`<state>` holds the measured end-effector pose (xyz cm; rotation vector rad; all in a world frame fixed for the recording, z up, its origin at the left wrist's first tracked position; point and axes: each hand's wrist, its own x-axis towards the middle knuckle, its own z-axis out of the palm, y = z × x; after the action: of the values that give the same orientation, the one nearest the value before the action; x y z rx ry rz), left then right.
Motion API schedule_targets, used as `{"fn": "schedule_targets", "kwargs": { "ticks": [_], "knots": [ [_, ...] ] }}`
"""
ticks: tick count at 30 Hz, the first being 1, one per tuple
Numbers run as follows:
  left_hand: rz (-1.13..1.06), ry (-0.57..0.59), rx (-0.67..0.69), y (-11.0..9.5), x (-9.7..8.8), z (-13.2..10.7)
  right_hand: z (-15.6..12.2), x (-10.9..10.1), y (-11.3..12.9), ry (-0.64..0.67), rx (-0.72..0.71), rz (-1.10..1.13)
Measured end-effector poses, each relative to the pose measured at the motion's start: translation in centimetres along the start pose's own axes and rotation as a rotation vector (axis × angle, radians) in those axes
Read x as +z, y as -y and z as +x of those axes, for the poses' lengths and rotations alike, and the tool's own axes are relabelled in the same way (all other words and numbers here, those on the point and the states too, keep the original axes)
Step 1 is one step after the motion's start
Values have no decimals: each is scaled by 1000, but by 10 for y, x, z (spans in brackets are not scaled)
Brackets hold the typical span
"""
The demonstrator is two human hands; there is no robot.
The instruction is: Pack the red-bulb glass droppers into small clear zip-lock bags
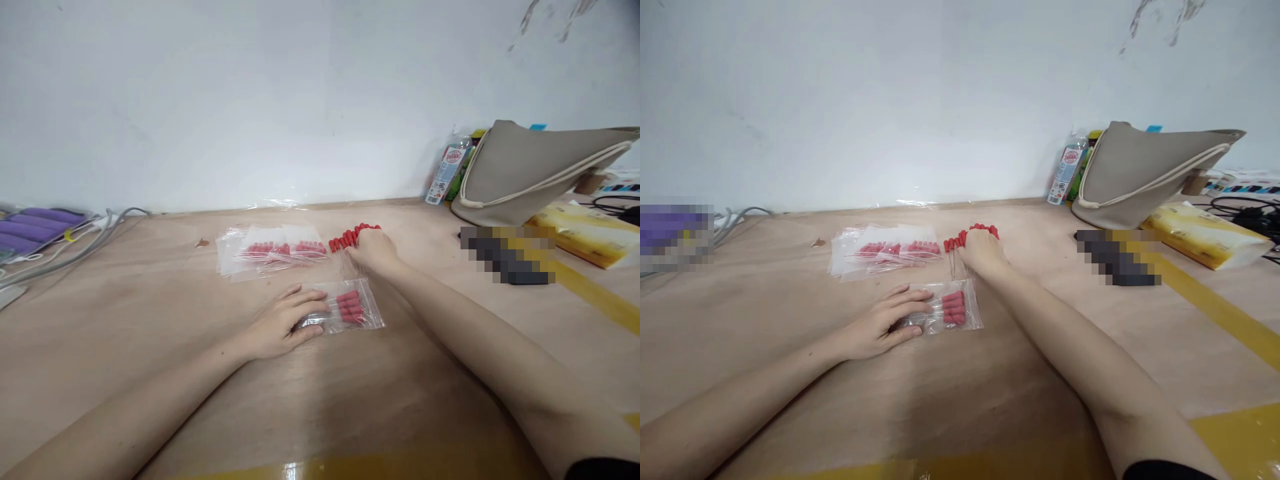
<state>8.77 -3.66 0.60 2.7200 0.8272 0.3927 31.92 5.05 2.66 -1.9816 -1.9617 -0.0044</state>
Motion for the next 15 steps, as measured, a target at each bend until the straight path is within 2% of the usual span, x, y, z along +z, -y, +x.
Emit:
{"fn": "schedule_targets", "kwargs": {
  "ticks": [7,13,15],
  "knots": [
    [-8,-3,-2,0,0,1,15,2,3,98,97,92],
    [9,-2,-10,2,3,-1,14,-17,-4,122,74,168],
    [22,7,-11,3,3,-2,5,-24,-14,129,42,286]
  ]
}}
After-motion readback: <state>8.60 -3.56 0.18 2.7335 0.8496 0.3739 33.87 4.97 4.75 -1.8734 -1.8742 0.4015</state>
